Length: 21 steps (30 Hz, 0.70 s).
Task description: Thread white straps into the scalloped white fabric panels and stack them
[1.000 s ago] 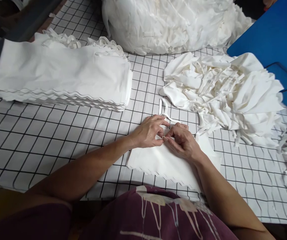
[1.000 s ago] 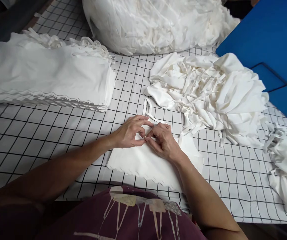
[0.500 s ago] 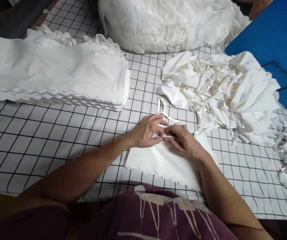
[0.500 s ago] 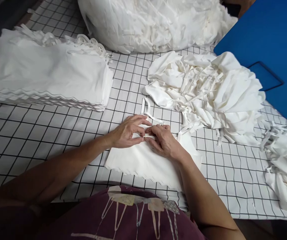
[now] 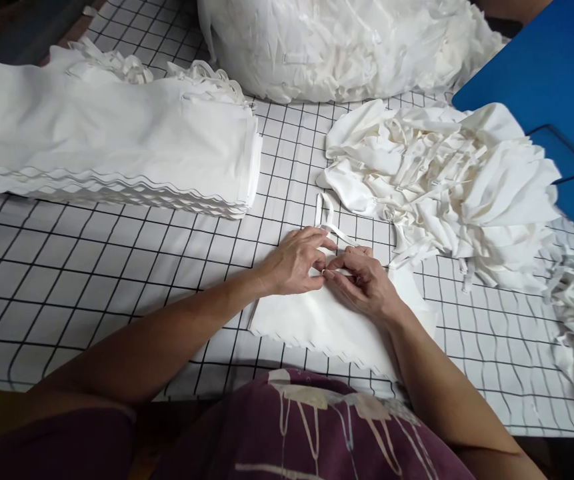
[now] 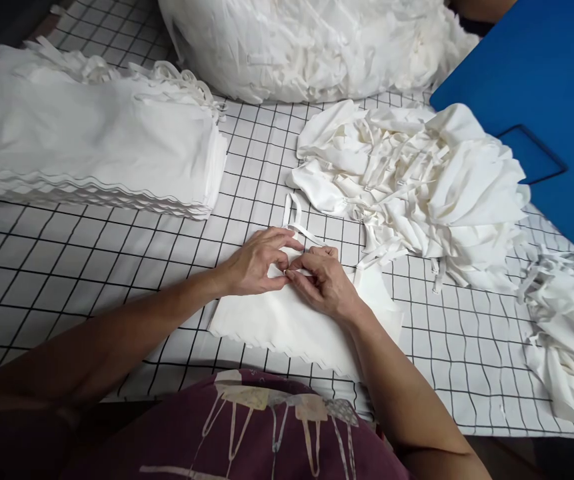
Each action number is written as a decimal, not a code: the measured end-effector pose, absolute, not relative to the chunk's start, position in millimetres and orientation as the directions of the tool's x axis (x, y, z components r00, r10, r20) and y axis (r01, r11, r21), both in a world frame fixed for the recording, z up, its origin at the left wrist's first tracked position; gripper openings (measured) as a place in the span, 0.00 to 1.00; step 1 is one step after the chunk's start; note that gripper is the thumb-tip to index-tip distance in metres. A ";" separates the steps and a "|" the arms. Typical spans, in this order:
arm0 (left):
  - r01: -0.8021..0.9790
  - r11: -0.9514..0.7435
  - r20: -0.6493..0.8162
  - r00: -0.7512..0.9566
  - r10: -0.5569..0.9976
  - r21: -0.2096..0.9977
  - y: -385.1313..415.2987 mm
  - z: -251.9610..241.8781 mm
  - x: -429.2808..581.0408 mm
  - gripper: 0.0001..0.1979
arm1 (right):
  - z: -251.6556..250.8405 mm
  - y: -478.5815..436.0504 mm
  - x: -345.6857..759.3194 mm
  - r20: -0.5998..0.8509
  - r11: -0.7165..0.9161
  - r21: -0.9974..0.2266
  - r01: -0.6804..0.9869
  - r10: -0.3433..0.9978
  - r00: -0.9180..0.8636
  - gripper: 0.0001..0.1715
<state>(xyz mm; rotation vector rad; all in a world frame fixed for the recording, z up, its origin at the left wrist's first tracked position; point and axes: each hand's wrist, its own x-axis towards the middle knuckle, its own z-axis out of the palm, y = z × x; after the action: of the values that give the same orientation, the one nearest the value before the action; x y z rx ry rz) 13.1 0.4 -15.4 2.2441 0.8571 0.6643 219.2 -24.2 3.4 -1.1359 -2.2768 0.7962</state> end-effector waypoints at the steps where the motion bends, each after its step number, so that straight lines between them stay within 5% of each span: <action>1: 0.394 -0.585 0.225 0.660 0.717 0.709 0.5 -15.7 13.3 0.07 | 2.4 -24.6 218.3 0.157 0.490 -0.676 0.550 0.825 -0.542 0.05; 21: 0.390 -0.562 0.210 0.655 0.726 0.729 1.2 -16.0 13.7 0.07 | -1.9 -26.2 218.5 0.180 0.475 -0.686 0.552 0.845 -0.503 0.06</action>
<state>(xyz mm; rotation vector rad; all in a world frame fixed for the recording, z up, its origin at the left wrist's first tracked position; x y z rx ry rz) 13.7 1.2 -16.0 2.2122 0.8608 0.6613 218.5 -26.2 -1.9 -1.1559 -2.2207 0.7712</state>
